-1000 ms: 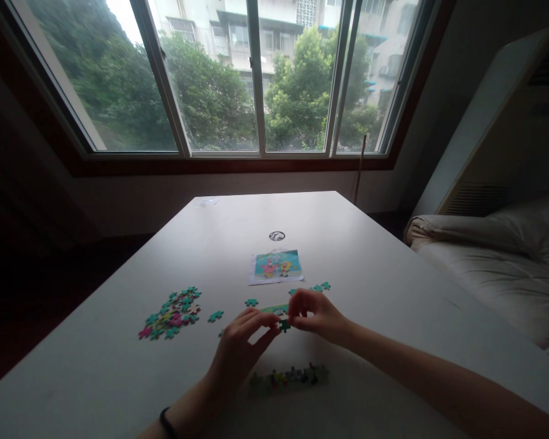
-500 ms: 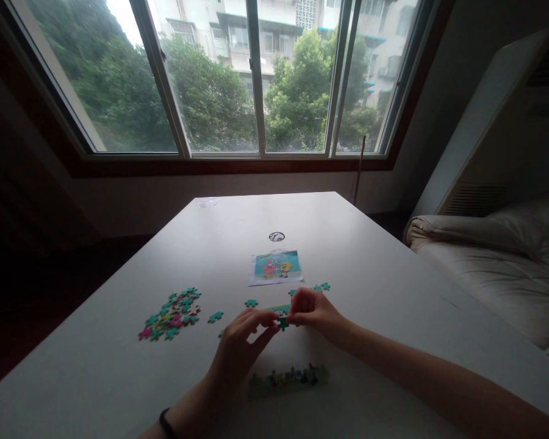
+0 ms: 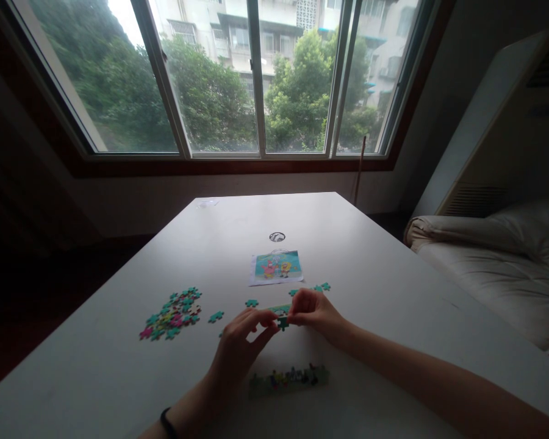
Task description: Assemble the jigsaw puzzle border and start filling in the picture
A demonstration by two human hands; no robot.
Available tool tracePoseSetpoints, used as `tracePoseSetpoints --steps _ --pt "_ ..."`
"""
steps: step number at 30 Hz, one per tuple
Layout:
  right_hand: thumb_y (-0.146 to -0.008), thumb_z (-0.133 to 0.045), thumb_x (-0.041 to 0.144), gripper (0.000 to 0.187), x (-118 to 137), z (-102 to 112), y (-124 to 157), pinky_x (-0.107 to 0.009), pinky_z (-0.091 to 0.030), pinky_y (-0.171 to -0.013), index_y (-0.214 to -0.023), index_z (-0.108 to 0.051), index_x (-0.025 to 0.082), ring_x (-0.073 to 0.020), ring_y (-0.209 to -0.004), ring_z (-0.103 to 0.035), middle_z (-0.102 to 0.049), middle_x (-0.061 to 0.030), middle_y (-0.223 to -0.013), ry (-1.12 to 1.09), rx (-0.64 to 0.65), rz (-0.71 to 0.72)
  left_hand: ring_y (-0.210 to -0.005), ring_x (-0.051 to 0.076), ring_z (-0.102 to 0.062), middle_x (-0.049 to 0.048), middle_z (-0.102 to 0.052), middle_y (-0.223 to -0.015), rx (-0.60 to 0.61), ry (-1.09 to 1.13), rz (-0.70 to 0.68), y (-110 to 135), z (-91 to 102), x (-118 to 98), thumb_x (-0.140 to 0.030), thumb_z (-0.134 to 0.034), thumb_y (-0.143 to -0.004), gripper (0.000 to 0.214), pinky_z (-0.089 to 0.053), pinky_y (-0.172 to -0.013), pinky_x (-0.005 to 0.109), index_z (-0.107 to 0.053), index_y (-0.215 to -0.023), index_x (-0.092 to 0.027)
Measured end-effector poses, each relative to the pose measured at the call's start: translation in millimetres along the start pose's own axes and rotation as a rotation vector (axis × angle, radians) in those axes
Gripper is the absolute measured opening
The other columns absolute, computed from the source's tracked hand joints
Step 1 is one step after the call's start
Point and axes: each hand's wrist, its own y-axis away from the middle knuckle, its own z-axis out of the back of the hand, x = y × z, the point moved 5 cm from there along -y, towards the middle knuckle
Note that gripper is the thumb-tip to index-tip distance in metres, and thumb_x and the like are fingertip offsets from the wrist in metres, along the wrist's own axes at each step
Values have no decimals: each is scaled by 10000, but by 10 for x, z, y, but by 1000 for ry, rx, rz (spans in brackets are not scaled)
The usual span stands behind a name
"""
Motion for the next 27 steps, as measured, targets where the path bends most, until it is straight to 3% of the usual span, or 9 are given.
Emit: tracePoseSetpoints --steps 27 --pt "-462 -823 273 342 -7 -3 8 -209 -375 -489 -623 -551 143 -72 -494 -505 -636 16 -592 19 -5 -3 -566 112 -551 -5 -639 -688 5 18 12 11 -3 12 -181 -601 -796 19 -463 -530 211 -616 -806 -188"
